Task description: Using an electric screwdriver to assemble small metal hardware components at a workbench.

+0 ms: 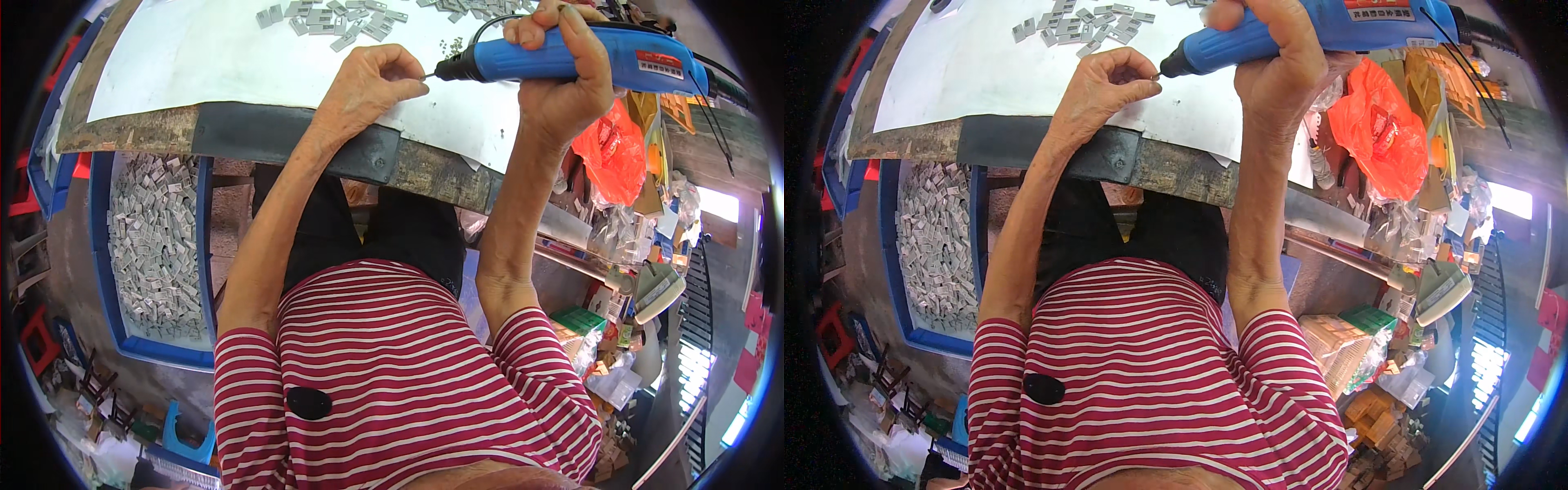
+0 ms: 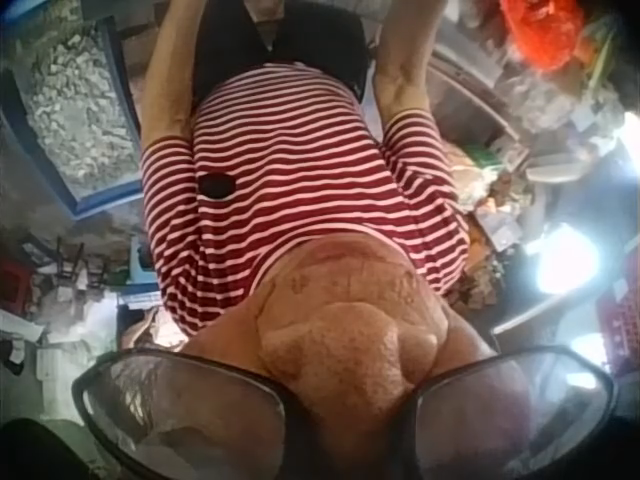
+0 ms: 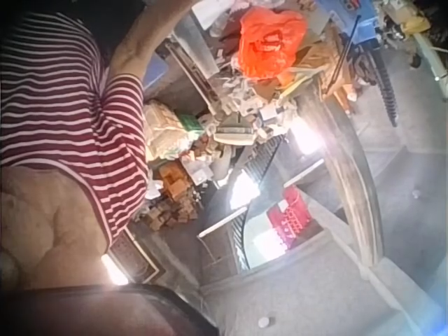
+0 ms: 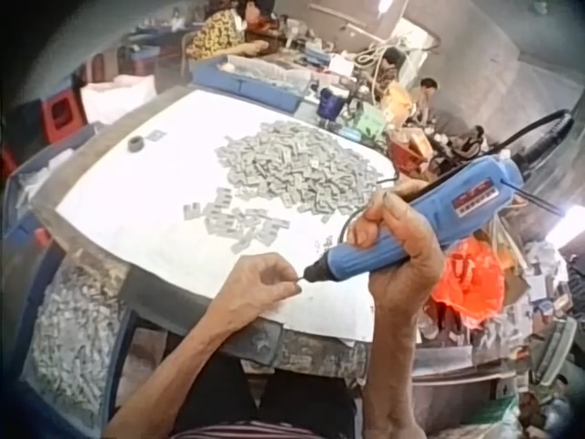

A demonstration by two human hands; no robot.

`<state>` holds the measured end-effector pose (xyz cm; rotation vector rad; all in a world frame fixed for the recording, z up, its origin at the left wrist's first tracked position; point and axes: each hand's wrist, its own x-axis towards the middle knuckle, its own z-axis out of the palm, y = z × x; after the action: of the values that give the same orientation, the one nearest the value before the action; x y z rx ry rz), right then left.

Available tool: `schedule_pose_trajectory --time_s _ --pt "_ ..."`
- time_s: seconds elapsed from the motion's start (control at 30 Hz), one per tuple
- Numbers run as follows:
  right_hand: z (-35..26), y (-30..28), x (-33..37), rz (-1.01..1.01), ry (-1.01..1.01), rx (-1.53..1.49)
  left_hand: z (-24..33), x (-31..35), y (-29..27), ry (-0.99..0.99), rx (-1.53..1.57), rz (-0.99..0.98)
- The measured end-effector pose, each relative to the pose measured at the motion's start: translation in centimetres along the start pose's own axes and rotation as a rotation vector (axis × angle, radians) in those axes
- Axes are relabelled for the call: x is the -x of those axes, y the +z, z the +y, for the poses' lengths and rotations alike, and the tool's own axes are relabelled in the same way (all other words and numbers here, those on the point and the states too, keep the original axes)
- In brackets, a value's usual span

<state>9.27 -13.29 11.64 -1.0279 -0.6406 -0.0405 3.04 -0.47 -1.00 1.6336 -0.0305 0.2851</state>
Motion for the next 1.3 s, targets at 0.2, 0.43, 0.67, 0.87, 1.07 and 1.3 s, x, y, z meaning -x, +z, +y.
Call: schedule_pose_trajectory --time_s 0.2,0.43,0.67,0.87,1.07,1.3 --pt "-0.1 0.3 0.0 0.015 0.000 0.026 0.1 -0.1 0.0 -0.025 -0.009 -0.023" --pt "1.4 -0.5 -0.5 -0.077 0.081 -0.529 0.1 -0.2 0.2 0.028 -0.095 0.040" --pt "0.8 0.1 -0.1 -0.011 0.010 0.077 -1.2 -0.2 0.8 0.238 -0.555 0.202" --pt "2.0 0.7 -0.3 0.046 -0.037 0.137 -1.4 -0.4 1.1 0.228 -0.631 0.235" --pt "3.3 -0.2 -0.8 0.142 0.035 0.075 -1.3 -0.6 1.3 0.177 -0.653 0.202" --pt "5.1 0.5 -0.7 -0.070 -0.044 -0.361 -1.4 -0.6 1.2 0.159 -0.549 0.245"
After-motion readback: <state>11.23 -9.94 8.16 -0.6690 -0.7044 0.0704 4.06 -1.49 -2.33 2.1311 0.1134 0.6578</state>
